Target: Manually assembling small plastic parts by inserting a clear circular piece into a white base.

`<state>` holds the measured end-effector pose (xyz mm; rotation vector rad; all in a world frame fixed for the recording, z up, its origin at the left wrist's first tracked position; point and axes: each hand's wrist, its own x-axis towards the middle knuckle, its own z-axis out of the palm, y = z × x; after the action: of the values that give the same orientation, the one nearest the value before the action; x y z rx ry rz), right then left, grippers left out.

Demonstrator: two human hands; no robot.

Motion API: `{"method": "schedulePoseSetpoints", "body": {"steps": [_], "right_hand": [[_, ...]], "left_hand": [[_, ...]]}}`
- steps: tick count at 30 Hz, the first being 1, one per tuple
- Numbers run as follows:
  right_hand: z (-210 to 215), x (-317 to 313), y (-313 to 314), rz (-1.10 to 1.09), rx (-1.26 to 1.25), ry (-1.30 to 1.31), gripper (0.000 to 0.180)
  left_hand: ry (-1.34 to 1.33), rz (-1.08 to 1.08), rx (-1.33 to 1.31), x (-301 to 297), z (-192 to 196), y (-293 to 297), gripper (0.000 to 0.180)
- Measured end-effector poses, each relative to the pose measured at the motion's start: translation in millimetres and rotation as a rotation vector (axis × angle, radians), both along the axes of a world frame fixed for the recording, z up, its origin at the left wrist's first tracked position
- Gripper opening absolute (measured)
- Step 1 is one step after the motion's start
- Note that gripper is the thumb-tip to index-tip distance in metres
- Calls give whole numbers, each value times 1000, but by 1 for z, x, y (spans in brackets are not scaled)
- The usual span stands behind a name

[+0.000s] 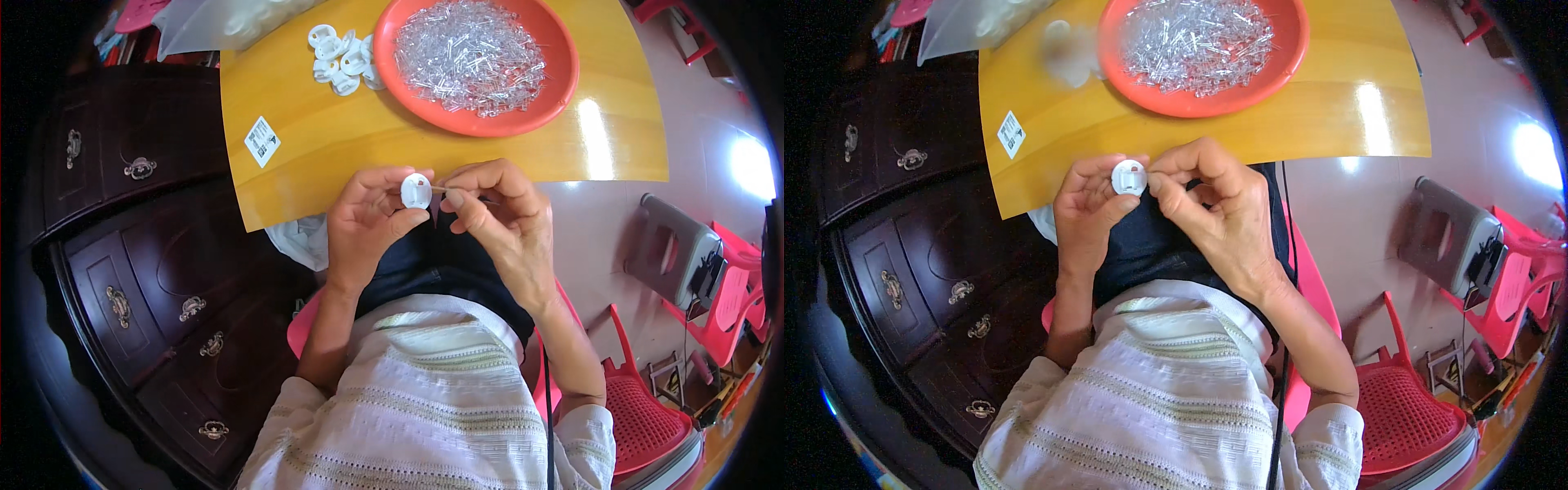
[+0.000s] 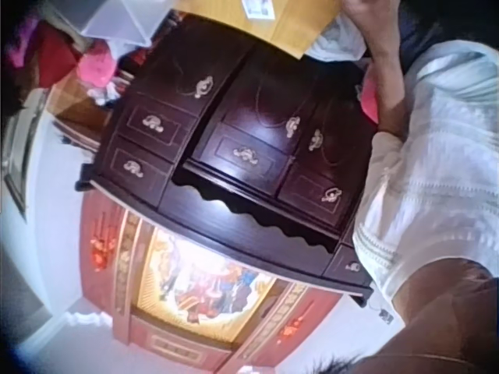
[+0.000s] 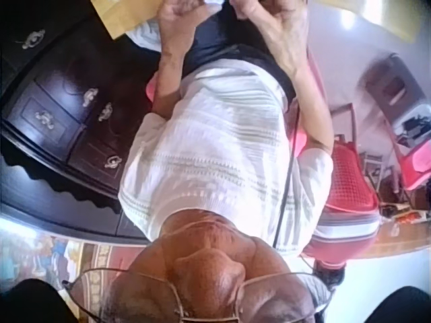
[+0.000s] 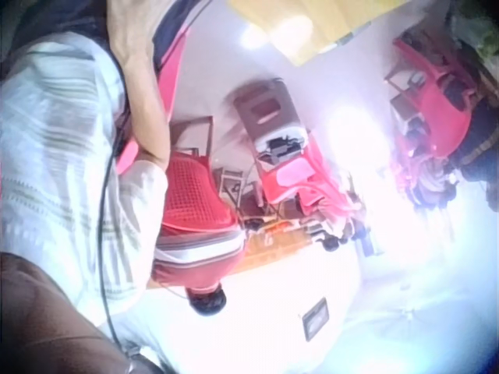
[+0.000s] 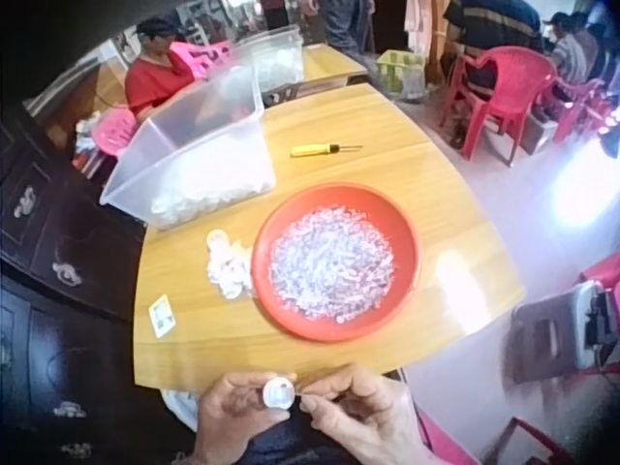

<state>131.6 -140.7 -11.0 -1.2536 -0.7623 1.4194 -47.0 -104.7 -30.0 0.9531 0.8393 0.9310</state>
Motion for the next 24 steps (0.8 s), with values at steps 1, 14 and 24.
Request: {"method": "schedulePoseSetpoints", "body": {"steps": [1,14,24], "right_hand": [[0,-2,0,4,82,-20,8],[-8,0,1,64,128,67,9],[-8,-3,0,43,81,291,9]], "left_hand": [[72,-35,79,-3,-3,-1,44],[113,-70,182,-2,-1,3,50],[-99,43,65,-1,-7,2,42]]}}
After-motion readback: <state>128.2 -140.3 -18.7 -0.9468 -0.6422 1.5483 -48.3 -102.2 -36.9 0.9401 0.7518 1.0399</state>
